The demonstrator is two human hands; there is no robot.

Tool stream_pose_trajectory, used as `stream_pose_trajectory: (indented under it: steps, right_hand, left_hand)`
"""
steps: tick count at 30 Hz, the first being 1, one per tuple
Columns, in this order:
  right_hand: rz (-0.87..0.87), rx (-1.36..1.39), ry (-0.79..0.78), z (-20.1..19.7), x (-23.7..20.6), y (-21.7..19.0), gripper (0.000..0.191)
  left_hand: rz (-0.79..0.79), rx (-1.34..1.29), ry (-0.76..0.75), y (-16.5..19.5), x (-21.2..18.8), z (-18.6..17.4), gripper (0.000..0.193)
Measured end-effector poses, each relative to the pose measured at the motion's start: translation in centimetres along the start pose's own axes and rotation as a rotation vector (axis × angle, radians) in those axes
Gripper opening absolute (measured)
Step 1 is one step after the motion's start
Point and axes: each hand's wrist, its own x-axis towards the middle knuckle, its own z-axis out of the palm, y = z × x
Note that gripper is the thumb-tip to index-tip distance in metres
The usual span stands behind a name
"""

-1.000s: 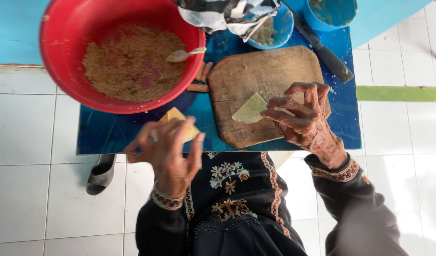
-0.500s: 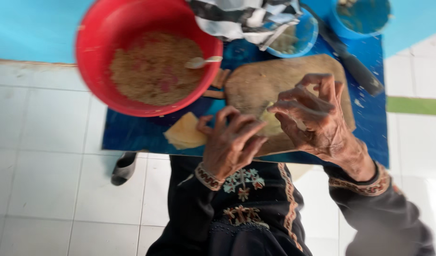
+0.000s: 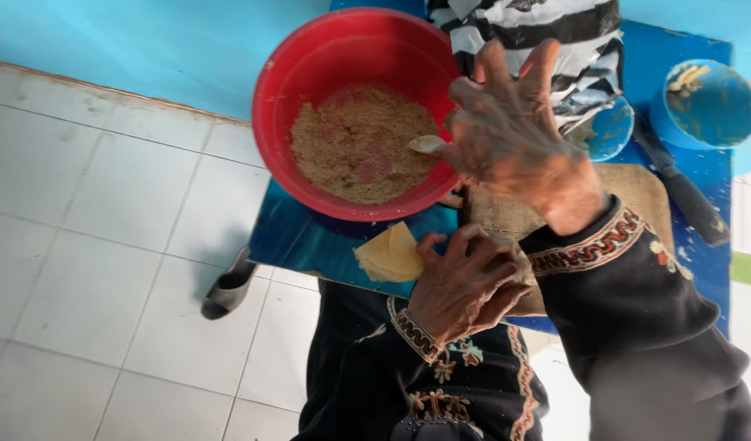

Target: The person sits at a small table folding triangular pastry wrappers. They place filling from a blue bowl onto a wrapper, fold the wrapper over the filling into a triangle, press the edges closed, and set the finished pastry aside, repeating the process.

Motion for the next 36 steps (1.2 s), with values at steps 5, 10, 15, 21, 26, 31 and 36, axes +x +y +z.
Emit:
stream_pose_trajectory:
  steps: [5,10,15,21,26,31,36]
  right_hand:
    - [0.269,-0.016,-0.125,-7.4,-5.2,1.6,0.011]
    - [0.458,-0.120,-0.270,-6.2,-11.6,5.5,0.016]
    - [0.568,0.053,-0.477,-2.2,-14.7,7.0,0.025]
    - [0.658,0.200,-0.385,-1.8,-15.1,6.8,0.019]
    - [0.734,0.226,-0.329,-2.0,-15.6,6.7,0.014]
    - [0.808,0.534,-0.131,-2.2,-16.3,7.1,0.020]
    - [0.662,0.315,-0.304,-0.8,-16.2,7.7,0.029]
  left_hand:
    - [0.001,-0.054,0.011,0.3,0.2,0.2,0.020]
    - [-0.022,-0.063,0.000,0.6,0.6,0.4,0.020]
    - [-0.003,-0.050,-0.011,1.5,1.2,0.8,0.020]
    - [-0.050,-0.015,-0.060,1.9,1.1,0.9,0.022]
    - [-0.057,-0.003,-0.071,2.2,1.2,1.0,0.021]
    - [-0.058,0.004,-0.074,2.0,0.9,1.2,0.020]
    - [-0.058,-0.014,-0.072,1.5,0.7,1.3,0.020]
